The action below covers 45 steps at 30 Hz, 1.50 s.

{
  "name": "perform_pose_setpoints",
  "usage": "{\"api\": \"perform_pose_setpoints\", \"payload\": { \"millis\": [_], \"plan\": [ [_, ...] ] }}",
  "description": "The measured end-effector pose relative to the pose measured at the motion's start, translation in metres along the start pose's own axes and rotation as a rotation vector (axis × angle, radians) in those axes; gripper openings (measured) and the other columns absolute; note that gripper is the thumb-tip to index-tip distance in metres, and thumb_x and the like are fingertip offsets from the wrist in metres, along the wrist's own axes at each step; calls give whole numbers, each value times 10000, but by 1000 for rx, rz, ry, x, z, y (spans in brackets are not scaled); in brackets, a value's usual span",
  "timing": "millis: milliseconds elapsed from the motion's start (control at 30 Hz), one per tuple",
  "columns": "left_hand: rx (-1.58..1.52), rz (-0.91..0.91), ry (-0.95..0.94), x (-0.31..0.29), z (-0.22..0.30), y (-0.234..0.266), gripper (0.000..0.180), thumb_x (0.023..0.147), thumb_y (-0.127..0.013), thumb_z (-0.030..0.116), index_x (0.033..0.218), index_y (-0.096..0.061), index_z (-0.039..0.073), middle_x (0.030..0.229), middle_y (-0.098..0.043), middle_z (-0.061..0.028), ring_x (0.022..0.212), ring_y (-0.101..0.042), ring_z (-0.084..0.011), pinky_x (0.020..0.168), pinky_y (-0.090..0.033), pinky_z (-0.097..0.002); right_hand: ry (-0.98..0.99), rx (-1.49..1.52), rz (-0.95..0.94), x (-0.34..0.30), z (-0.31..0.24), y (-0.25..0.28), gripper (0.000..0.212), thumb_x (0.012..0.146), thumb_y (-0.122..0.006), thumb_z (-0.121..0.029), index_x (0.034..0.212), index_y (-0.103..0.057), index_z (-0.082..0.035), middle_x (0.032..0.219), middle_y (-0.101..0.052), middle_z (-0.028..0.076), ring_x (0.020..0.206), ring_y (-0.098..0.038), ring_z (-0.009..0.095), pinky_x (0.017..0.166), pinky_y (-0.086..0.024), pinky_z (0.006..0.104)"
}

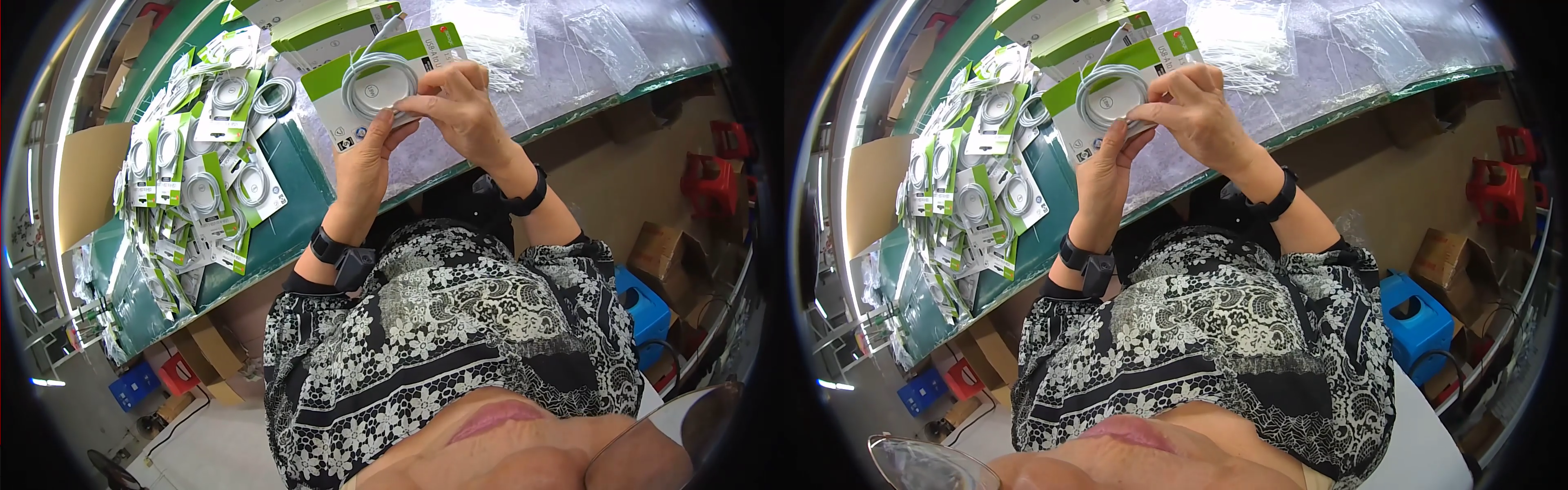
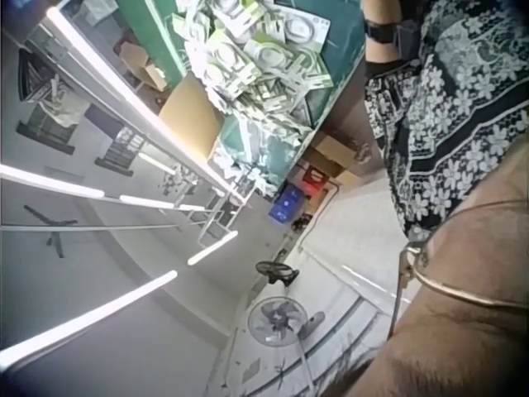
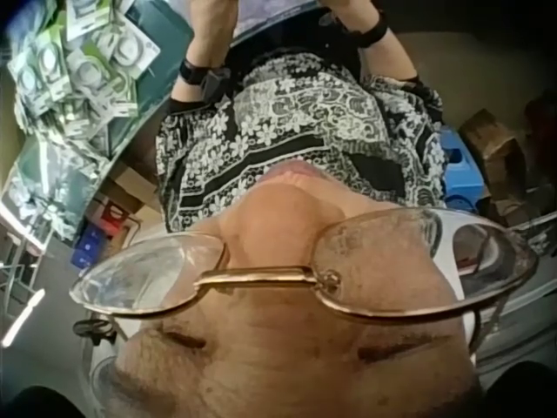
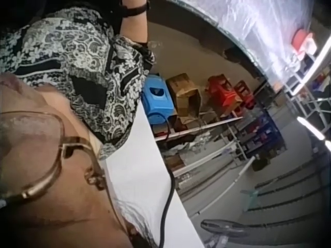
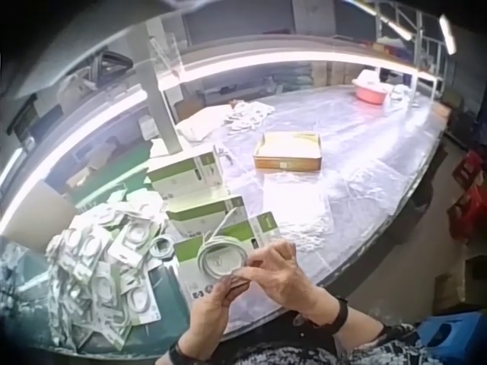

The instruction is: The person picks up a coiled cable and a cardboard backing, positions the cable onto the backing, and threads a plastic tie through the holes to secure it. They pull the tie tight before turning the assembled package over and setting it down.

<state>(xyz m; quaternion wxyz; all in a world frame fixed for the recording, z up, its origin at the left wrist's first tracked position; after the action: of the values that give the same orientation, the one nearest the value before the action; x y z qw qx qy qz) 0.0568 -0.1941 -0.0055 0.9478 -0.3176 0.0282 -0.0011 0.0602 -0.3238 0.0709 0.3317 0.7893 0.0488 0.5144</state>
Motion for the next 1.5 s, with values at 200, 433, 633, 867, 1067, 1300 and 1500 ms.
{"api": "perform_pose_setpoints", "payload": {
  "millis": [200, 433, 633, 867, 1067, 1300, 1500],
  "plan": [
    [-45, 90, 10, 1, -10, 14, 323, 903, -556, 65, 1207, -462, 12, 1079, -592, -115, 934, -626, -222, 818, -553, -370, -38, -33, 39, -18, -9, -8, 289, 692, -695, -48, 964, -648, -137, 911, -545, -13, 851, -496, 175, 730, -363, 303],
    [-149, 51, 146, -1, -22, 12, 316, 902, -565, 81, 1194, -472, 3, 1067, -599, -114, 907, -633, -220, 818, -550, -369, -181, 198, 124, -13, 4, -10, 288, 678, -719, -52, 947, -641, -121, 932, -554, -6, 843, -504, 191, 755, -401, 320],
    [-92, 43, 70, -3, -15, 7, 257, 912, -553, 90, 1134, -512, -32, 1018, -621, -121, 913, -636, -224, 826, -549, -373, -105, 92, -21, -11, 13, -12, 276, 668, -720, -41, 924, -656, -122, 948, -559, 11, 828, -511, 202, 764, -410, 327],
    [-52, 49, 75, -4, -17, 7, 223, 923, -534, 94, 1110, -536, -26, 993, -632, -121, 906, -640, -223, 829, -547, -373, -102, 27, -53, -11, 3, -10, 267, 679, -691, -28, 923, -658, -131, 935, -552, 2, 832, -509, 189, 758, -390, 325],
    [-203, 95, 156, 3, -25, 11, 212, 937, -517, 135, 1097, -546, -2, 999, -631, -111, 875, -641, -206, 790, -543, -343, -132, -109, 20, -11, -14, -16, 214, 696, -669, -71, 892, -653, -156, 900, -532, -21, 863, -499, 173, 849, -346, 339],
    [-303, 133, 260, 4, -39, 17, 222, 946, -510, 189, 1083, -543, 18, 999, -621, -94, 871, -610, -181, 773, -505, -322, -117, -101, 22, -17, -13, -25, 187, 698, -674, -132, 876, -650, -184, 907, -533, -43, 894, -484, 149, 961, -279, 391],
    [-374, 135, 316, 2, -45, 10, 240, 950, -507, 228, 1065, -545, 20, 988, -615, -93, 883, -599, -177, 797, -490, -325, -69, -162, 64, -24, -14, -29, 195, 684, -683, -157, 873, -651, -191, 905, -537, -54, 909, -477, 141, 1008, -242, 414]
  ]
}}
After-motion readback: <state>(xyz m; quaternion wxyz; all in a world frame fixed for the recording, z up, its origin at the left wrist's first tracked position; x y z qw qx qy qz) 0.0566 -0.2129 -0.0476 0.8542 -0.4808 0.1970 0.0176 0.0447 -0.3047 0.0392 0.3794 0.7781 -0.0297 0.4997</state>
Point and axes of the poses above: each hand's wrist, its own x-axis towards the middle knuckle, its own y-axis out of the back of the hand, z = x × y, the point moved 8 cm from there along x, towards the middle knuckle
